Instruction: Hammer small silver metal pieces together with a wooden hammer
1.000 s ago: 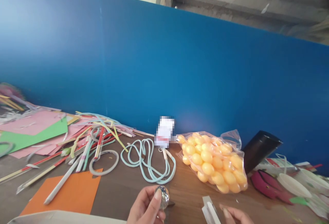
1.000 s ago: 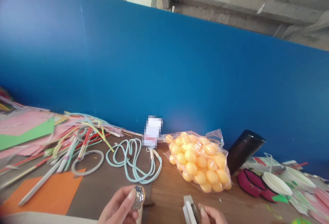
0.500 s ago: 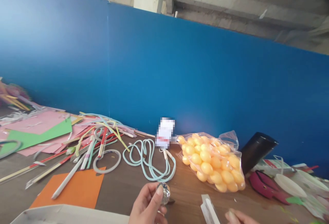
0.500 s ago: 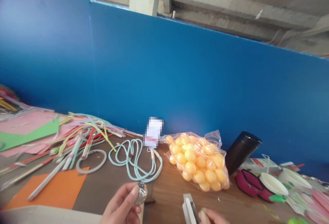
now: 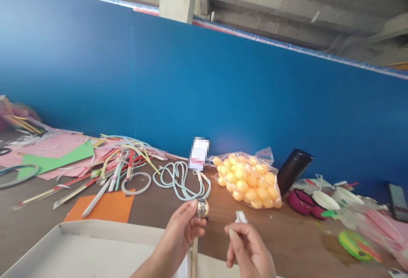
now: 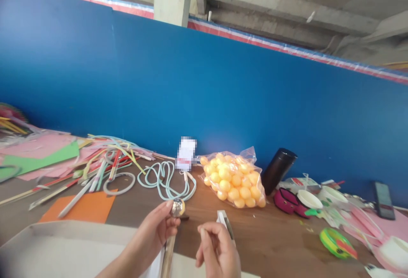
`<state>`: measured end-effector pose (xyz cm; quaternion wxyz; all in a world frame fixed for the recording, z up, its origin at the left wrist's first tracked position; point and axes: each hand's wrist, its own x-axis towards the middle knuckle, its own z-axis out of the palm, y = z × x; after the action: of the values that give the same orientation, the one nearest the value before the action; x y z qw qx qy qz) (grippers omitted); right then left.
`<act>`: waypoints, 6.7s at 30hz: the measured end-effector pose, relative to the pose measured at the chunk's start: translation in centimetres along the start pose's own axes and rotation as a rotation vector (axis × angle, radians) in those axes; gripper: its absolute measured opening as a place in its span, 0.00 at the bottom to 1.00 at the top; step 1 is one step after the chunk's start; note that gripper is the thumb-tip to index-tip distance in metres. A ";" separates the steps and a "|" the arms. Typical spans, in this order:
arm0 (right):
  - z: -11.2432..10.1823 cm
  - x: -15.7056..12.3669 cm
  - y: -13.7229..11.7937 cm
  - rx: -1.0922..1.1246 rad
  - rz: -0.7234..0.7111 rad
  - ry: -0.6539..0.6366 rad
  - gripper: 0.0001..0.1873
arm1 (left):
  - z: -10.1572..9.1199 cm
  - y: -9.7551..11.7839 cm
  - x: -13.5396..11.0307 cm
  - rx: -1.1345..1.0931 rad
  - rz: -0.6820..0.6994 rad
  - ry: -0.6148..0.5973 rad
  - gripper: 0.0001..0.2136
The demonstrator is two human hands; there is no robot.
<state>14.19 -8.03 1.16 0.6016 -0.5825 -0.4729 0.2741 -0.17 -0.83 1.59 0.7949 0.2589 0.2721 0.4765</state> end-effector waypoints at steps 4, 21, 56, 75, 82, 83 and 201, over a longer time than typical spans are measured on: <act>0.2 -0.2 -0.4 -0.002 -0.008 -0.105 0.13 | -0.5 -0.2 0.0 -0.015 -0.006 -0.027 0.11; 0.3 -0.1 -1.0 0.366 0.148 -0.340 0.10 | 0.2 -1.2 -1.4 -0.051 -0.059 -0.253 0.11; 0.9 0.5 -0.3 0.603 0.323 -0.293 0.08 | 0.3 -1.2 -1.3 0.132 -0.073 -0.230 0.09; 1.0 0.6 -0.4 0.704 0.360 -0.301 0.07 | 0.4 -1.2 -1.4 0.123 -0.075 -0.218 0.09; 1.0 0.4 -0.4 0.727 0.367 -0.304 0.06 | 0.4 -1.1 -1.4 0.129 -0.074 -0.227 0.09; 1.0 0.4 -0.4 0.729 0.368 -0.304 0.06 | 0.4 -1.1 -1.3 0.130 -0.074 -0.228 0.09; 3.5 -3.0 -0.9 -0.896 -0.122 -0.532 0.31 | -1.1 -1.1 0.7 0.382 0.342 0.152 0.19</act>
<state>9.70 -9.31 0.87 0.1673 -0.6644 -0.7132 0.1478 0.10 -0.49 -0.06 0.6170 0.4097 0.3684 0.5619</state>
